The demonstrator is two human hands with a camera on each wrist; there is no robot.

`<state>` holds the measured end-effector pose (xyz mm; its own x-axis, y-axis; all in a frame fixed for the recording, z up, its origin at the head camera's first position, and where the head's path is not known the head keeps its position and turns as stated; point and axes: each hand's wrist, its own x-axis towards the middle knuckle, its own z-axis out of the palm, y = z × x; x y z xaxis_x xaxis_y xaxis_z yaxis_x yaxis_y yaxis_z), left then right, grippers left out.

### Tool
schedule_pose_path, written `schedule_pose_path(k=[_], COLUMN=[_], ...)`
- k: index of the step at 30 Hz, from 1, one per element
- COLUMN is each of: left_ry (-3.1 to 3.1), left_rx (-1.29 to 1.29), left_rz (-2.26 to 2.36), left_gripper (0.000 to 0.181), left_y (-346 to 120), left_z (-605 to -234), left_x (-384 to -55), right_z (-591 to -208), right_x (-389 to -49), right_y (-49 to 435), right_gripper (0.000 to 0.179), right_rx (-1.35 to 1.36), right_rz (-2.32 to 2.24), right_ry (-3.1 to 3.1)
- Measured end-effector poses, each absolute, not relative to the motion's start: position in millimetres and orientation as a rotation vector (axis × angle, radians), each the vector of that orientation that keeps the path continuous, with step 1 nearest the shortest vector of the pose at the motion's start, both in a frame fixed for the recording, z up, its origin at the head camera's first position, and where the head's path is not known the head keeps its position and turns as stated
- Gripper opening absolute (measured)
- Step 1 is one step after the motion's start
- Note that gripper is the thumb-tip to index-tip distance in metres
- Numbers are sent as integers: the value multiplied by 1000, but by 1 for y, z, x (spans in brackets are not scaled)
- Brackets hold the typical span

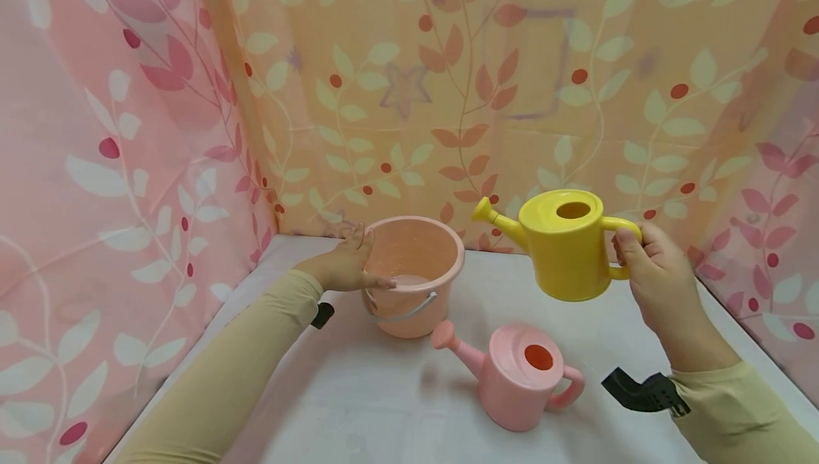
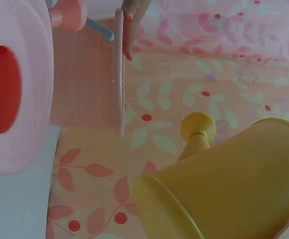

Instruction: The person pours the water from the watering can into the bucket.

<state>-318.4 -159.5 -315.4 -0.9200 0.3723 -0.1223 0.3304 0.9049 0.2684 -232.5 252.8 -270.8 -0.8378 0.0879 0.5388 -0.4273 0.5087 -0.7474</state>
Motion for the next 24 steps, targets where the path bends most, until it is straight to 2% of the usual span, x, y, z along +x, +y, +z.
schedule_pose_path(k=[4, 12, 24], left_ry=[2896, 2893, 2934], left_rx=[534, 539, 580], left_rz=[363, 361, 255], left_gripper=[127, 127, 126], left_y=[-160, -159, -160], left_z=[-314, -313, -316], left_x=[-318, -317, -320], right_z=[-268, -263, -261], right_x=[-237, -242, -249], right_y=[247, 238, 220], right_gripper=[19, 33, 43], right_rx=[315, 334, 353], right_rz=[1329, 1266, 1227], right_ry=[-2239, -2348, -2460])
